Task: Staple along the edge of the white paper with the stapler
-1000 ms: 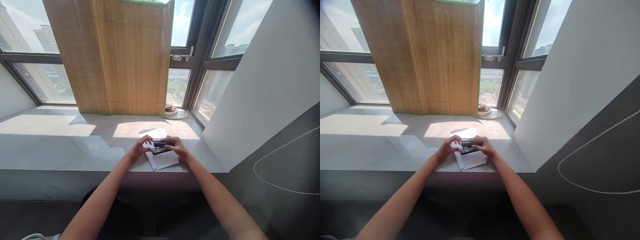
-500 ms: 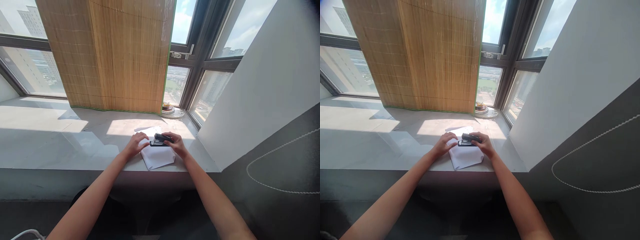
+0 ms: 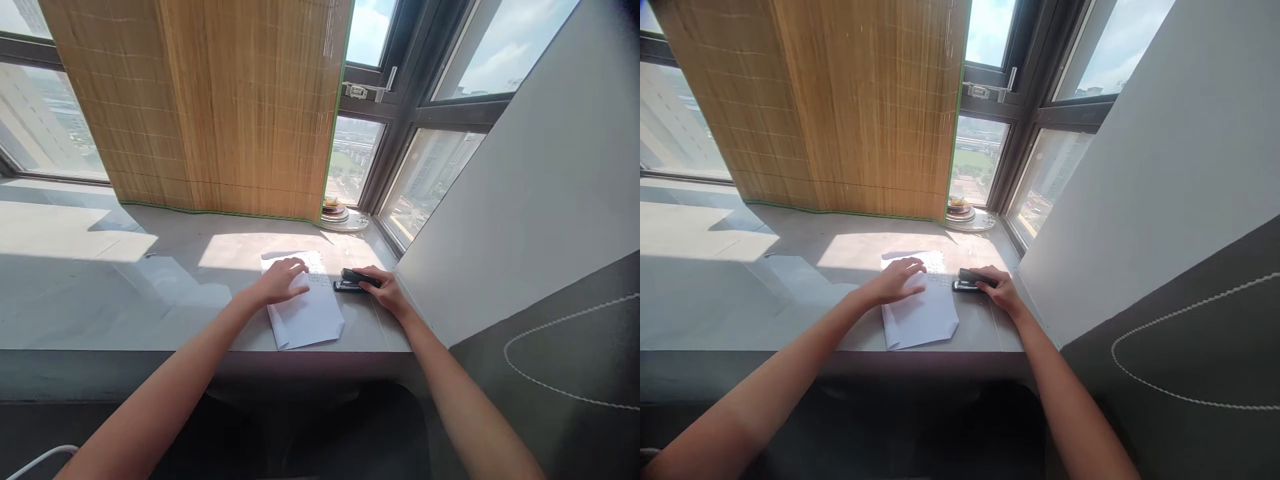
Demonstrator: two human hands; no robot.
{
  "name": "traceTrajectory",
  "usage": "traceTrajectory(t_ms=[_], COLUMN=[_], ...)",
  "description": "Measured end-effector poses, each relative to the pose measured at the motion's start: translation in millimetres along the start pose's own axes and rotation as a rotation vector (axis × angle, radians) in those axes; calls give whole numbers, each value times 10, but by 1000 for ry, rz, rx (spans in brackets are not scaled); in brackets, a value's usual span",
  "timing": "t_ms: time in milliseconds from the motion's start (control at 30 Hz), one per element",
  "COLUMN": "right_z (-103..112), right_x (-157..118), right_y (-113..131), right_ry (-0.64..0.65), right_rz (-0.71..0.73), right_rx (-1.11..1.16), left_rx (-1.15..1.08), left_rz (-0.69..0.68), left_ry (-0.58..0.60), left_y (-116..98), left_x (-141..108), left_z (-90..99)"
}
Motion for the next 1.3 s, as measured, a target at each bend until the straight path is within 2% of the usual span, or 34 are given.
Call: traceTrajectory(t_ms=[100, 167, 267, 400, 467, 567, 633, 733, 867, 1000, 1133, 1300], right_z=[-66, -89, -124, -143, -165, -234, -266, -305, -371, -398, -471, -507], right_x=[40, 38, 17, 112, 270, 547, 681, 746, 669, 662, 692, 718], right_y=[38, 68, 94, 146, 192, 274, 343, 428, 433, 446, 501, 494], right_ry=[38, 58, 83, 146, 277, 561, 665, 648, 534, 413, 424, 388], right_rz=[23, 45, 62, 62, 61, 97, 158, 220, 152, 120, 147, 36], right_rx=[-12, -33, -67, -105, -146, -213, -237, -230, -254, -253, -287, -348], left_rx=[-34, -56, -75, -90, -111, -141, -138, -104, -73, -81, -86, -86], left_rz=[-86, -116, -152, -166, -174, -176, -159, -126, -102, -100, -92, -101], left_ry=[134, 185, 174, 147, 138, 126, 147, 221, 298, 301, 286, 266], left_y=[-86, -104, -95, -56, -57, -87, -117, -170, -224, -238, -220, -209], left_x=[325, 452, 512, 529, 548, 561, 551, 522, 507, 518, 509, 496], left_z=[-181, -314, -437, -495, -492, -463, -445, -426, -405, -403, -417, -422])
Point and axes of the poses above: each hand's wrist, its own x-axis towards the middle knuckle, its own z-axis out of the back of the hand, y = z × x, the point moved 7 cm from there along x, towards the middle knuckle, and after that the axes turned 11 degrees about y, right-handed, at the moved point
